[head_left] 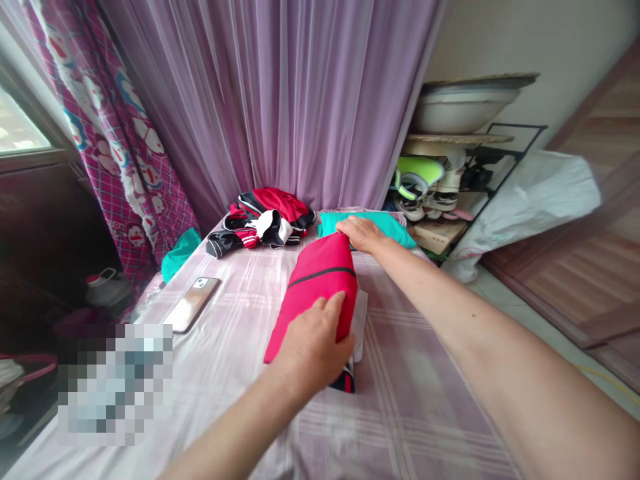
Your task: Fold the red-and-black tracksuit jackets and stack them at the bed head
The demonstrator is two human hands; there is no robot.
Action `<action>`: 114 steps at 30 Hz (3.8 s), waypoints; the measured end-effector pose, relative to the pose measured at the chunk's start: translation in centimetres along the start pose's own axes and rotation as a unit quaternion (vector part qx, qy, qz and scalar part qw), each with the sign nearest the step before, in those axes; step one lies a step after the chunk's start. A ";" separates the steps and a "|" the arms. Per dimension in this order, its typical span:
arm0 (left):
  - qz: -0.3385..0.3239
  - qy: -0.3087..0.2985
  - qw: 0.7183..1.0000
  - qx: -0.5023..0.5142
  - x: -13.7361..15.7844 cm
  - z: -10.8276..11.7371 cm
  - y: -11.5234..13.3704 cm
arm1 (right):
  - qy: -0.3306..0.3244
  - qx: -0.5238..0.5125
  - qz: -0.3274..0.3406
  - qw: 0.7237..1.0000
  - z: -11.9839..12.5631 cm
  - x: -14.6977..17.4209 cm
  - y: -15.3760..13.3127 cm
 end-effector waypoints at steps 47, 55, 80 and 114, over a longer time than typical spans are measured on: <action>0.168 -0.104 0.969 0.150 -1.9 -2.8 -12.6 | -0.350 -0.327 -0.076 0.874 -8.2 4.7 2.9; 0.148 0.098 0.979 0.104 -9.9 2.0 -13.7 | -0.273 -0.509 -0.139 0.805 -11.6 17.3 4.9; 0.233 0.059 0.928 0.286 -3.6 -4.0 -12.9 | -0.080 -0.407 -0.260 0.872 -14.3 20.5 1.8; 0.044 0.101 0.987 0.119 -34.8 1.5 -9.9 | -0.059 -0.199 -0.325 0.923 -12.6 0.3 17.1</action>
Point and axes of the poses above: each hand's wrist, its own x-axis away from the middle knuckle, its own z-axis out of the back of the hand, y = z × x, the point moved 4 cm from there along -x, towards the middle knuckle, and after that the axes turned 12 degrees about -y, right-handed, at the moved point
